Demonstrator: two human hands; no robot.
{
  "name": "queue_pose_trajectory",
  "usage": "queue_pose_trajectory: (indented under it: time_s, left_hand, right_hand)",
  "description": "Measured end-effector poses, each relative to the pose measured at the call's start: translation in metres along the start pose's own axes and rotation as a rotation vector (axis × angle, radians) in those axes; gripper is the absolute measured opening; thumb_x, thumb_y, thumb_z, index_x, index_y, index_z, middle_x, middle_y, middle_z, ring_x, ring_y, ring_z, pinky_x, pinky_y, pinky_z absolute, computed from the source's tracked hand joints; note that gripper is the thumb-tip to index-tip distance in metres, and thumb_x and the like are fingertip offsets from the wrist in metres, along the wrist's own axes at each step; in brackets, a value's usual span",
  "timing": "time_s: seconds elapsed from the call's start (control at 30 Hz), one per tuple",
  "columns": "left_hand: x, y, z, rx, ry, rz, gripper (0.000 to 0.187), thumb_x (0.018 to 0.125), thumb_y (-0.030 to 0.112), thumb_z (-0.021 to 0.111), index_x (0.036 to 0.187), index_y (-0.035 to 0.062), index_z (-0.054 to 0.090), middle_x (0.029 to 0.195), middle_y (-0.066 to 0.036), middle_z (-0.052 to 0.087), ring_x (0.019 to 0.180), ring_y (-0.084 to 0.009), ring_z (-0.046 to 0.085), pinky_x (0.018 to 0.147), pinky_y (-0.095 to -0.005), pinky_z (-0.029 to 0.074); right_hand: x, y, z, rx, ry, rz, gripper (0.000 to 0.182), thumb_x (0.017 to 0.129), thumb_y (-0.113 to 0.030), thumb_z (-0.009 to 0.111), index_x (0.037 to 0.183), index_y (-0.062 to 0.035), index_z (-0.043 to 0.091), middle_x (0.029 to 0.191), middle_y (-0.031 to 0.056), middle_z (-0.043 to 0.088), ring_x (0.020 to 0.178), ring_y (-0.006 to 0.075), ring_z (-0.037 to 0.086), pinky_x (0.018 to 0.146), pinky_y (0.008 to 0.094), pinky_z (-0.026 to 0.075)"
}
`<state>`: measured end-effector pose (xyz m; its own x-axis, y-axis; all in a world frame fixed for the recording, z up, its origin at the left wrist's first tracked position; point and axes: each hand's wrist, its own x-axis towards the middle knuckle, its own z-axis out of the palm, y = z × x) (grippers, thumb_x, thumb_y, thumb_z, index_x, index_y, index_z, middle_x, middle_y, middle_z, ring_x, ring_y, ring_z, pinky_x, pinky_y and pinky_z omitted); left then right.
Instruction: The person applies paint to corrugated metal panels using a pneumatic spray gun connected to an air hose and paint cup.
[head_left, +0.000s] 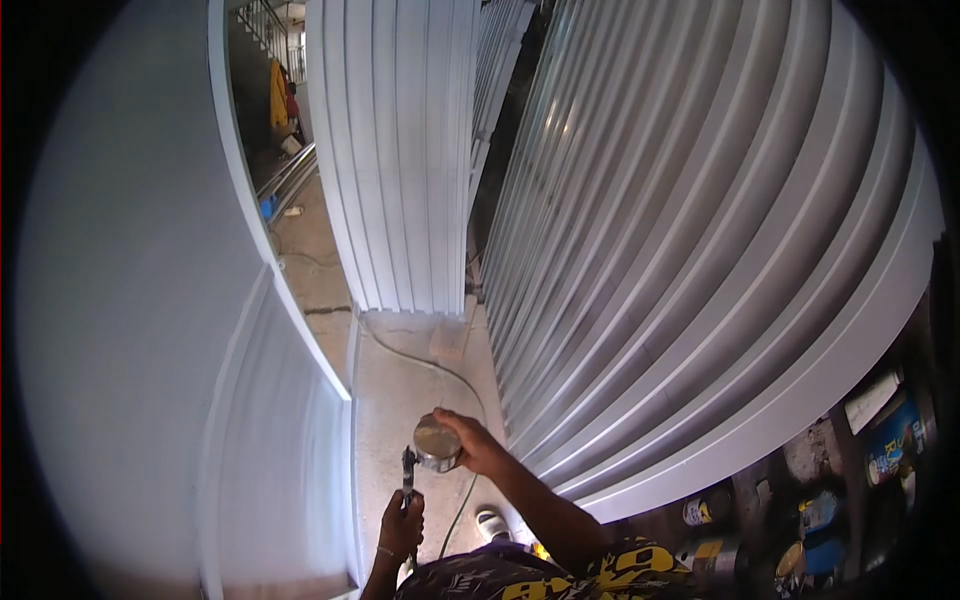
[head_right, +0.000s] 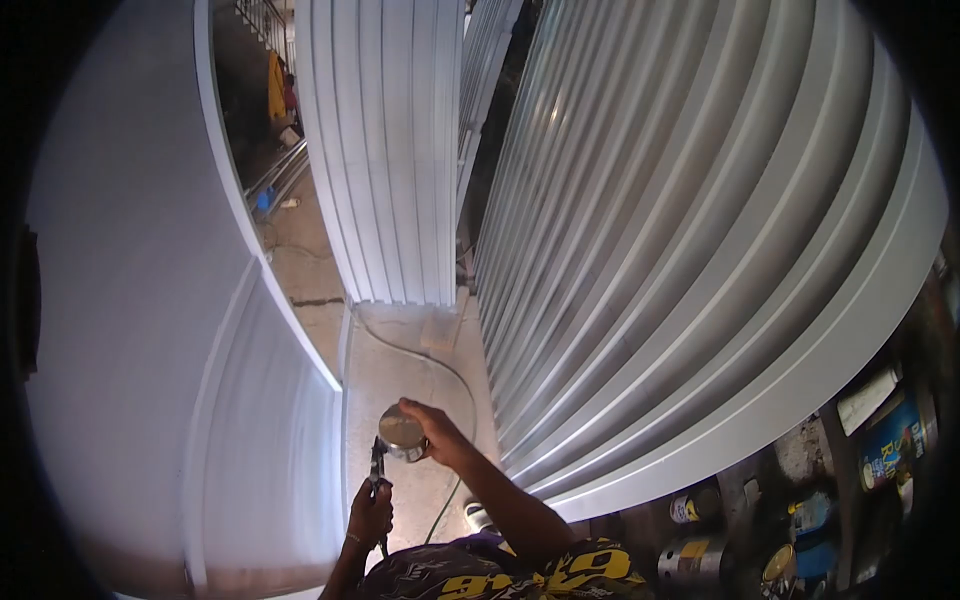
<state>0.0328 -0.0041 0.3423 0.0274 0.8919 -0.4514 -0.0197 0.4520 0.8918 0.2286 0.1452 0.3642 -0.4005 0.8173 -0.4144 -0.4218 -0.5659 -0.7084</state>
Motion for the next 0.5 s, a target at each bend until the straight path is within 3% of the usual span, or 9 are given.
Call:
queue_pose_trajectory:
  time_s: [0.1, 0.17, 0.2, 0.3, 0.37, 0.43, 0.5]
  left_hand:
    - [0.001, -0.004, -0.009, -0.016, -0.042, 0.020, 0.019, 0.105, 0.034, 0.061, 0.106, 0.0161, 0.056, 0.063, 0.006, 0.047, 0.048, -0.0057, 0.044, 0.040, -0.0255, 0.035]
    - [0.000, 0.007, -0.007, -0.075, -0.070, -0.024, 0.021, 0.105, 0.036, 0.062, 0.108, 0.0159, 0.056, 0.063, 0.007, 0.046, 0.049, -0.0055, 0.042, 0.040, -0.0255, 0.034]
    - [-0.002, 0.013, -0.004, -0.075, -0.057, -0.034, 0.022, 0.105, 0.037, 0.062, 0.108, 0.0161, 0.056, 0.063, 0.007, 0.046, 0.049, -0.0053, 0.041, 0.040, -0.0255, 0.033]
    - [0.002, 0.023, -0.001, -0.064, -0.051, -0.048, 0.025, 0.105, 0.041, 0.061, 0.109, 0.0170, 0.056, 0.064, 0.007, 0.046, 0.050, -0.0048, 0.039, 0.041, -0.0254, 0.030]
    - [0.009, 0.018, 0.002, -0.071, -0.094, 0.045, 0.026, 0.105, 0.042, 0.060, 0.110, 0.0170, 0.056, 0.064, 0.006, 0.046, 0.049, -0.0052, 0.039, 0.041, -0.0257, 0.029]
    - [0.013, 0.023, 0.004, 0.033, -0.119, 0.046, 0.029, 0.105, 0.044, 0.060, 0.110, 0.0151, 0.056, 0.065, 0.004, 0.048, 0.049, -0.0059, 0.040, 0.041, -0.0262, 0.031]
    - [0.021, 0.033, 0.007, 0.072, -0.141, 0.013, 0.033, 0.104, 0.046, 0.060, 0.110, 0.0132, 0.056, 0.066, 0.004, 0.049, 0.048, -0.0064, 0.042, 0.042, -0.0267, 0.035]
  right_hand:
    - [-0.019, 0.004, 0.002, 0.081, -0.153, -0.079, 0.059, 0.102, -0.061, 0.053, 0.134, -0.0124, 0.063, 0.127, 0.0046, 0.070, 0.118, 0.0219, 0.067, 0.098, 0.0452, 0.055]
    - [-0.023, 0.008, -0.007, 0.151, -0.140, -0.035, 0.070, 0.100, -0.066, 0.052, 0.144, -0.0124, 0.054, 0.134, 0.0088, 0.066, 0.127, 0.0267, 0.062, 0.099, 0.0592, 0.052]
    - [-0.033, 0.012, 0.003, 0.086, -0.089, -0.143, 0.075, 0.098, -0.069, 0.052, 0.147, -0.0126, 0.051, 0.136, 0.0088, 0.065, 0.128, 0.0279, 0.061, 0.095, 0.0621, 0.054]
    - [-0.026, 0.034, 0.005, 0.019, 0.048, -0.348, 0.061, 0.101, -0.053, 0.061, 0.144, -0.0104, 0.053, 0.129, 0.0106, 0.066, 0.113, 0.0271, 0.068, 0.088, 0.0531, 0.060]
    - [-0.029, 0.025, 0.010, -0.005, 0.043, -0.416, 0.053, 0.102, -0.041, 0.063, 0.139, -0.0042, 0.057, 0.123, 0.0119, 0.068, 0.106, 0.0259, 0.071, 0.085, 0.0464, 0.062]
    - [-0.029, 0.021, 0.012, 0.037, 0.118, -0.488, 0.043, 0.100, -0.030, 0.067, 0.134, -0.0030, 0.060, 0.116, 0.0085, 0.070, 0.102, 0.0197, 0.070, 0.081, 0.0367, 0.060]
    - [-0.031, 0.012, 0.010, -0.023, 0.180, -0.525, 0.037, 0.100, -0.023, 0.064, 0.130, -0.0009, 0.062, 0.112, 0.0085, 0.071, 0.100, 0.0192, 0.070, 0.080, 0.0345, 0.059]
